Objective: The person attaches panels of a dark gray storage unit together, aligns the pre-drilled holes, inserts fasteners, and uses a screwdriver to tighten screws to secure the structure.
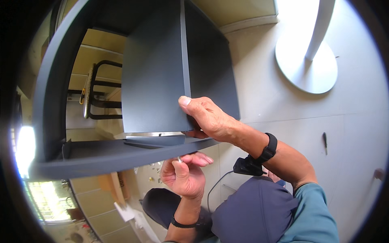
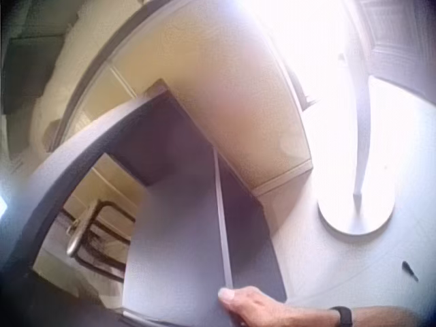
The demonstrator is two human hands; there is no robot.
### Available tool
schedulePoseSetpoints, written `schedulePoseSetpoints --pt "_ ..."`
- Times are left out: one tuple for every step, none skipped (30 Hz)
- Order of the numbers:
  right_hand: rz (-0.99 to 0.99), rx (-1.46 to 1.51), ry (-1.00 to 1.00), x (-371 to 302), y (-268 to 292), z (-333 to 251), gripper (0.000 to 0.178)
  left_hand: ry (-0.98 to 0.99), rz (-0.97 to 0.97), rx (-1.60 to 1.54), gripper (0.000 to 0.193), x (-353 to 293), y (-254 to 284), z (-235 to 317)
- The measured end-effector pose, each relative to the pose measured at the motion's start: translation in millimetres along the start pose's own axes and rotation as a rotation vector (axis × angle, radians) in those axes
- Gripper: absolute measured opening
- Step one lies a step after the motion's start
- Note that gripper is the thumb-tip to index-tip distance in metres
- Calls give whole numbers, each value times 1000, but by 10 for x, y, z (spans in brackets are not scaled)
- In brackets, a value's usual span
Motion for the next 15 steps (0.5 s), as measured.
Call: schedulePoseSetpoints --pt "-14 -30 17 12 -85 25 52 21 20 -1 26 -49 64 92" --pt "-26 -60 30 33 -189 46 53 43 45 -5 28 -89 133 196" --pt "-66 -43 34 42 -120 4 53 27 63 31 28 -66 44 163" --pt "-104 -61 43 57 -52 -50 53 12 74 45 28 -32 -44 118" --pt "-141 -77 54 85 18 -93 54 -2 84 59 28 3 -104 58" --pt "-130 -64 64 78 54 -97 54 61 80 23 27 4 -97 25" --pt "-136 -38 58 75 70 -102 54 77 90 43 27 -11 -96 18" --pt "-156 -32 68 69 58 -128 53 104 94 25 26 -23 -99 4" --pt "-176 -22 82 75 12 -134 53 132 97 10 24 -42 -81 18" --pt "-173 1 106 88 -19 -138 53 146 103 25 23 -52 -72 56" --pt "-179 25 104 106 -32 -109 53 159 111 46 23 -60 -56 95" --pt "-195 -26 150 106 -39 -131 52 195 101 34 24 -64 -59 97" --pt "-209 -79 198 98 -40 -146 51 230 90 21 24 -74 -58 97" --pt "-220 -125 140 85 -12 -59 48 261 76 -1 26 -93 -56 102" --pt "-222 -110 135 96 -23 -49 48 271 84 9 26 -73 -53 118"
Point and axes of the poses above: each hand's wrist, its own x-axis towards the middle knuckle, its own y-axis out of the back of the hand, z = x × y, the point moved 9 cm from there along x, towards the middle knuckle, and after that the axes turned 11 degrees about -z, right-handed, at the moved point
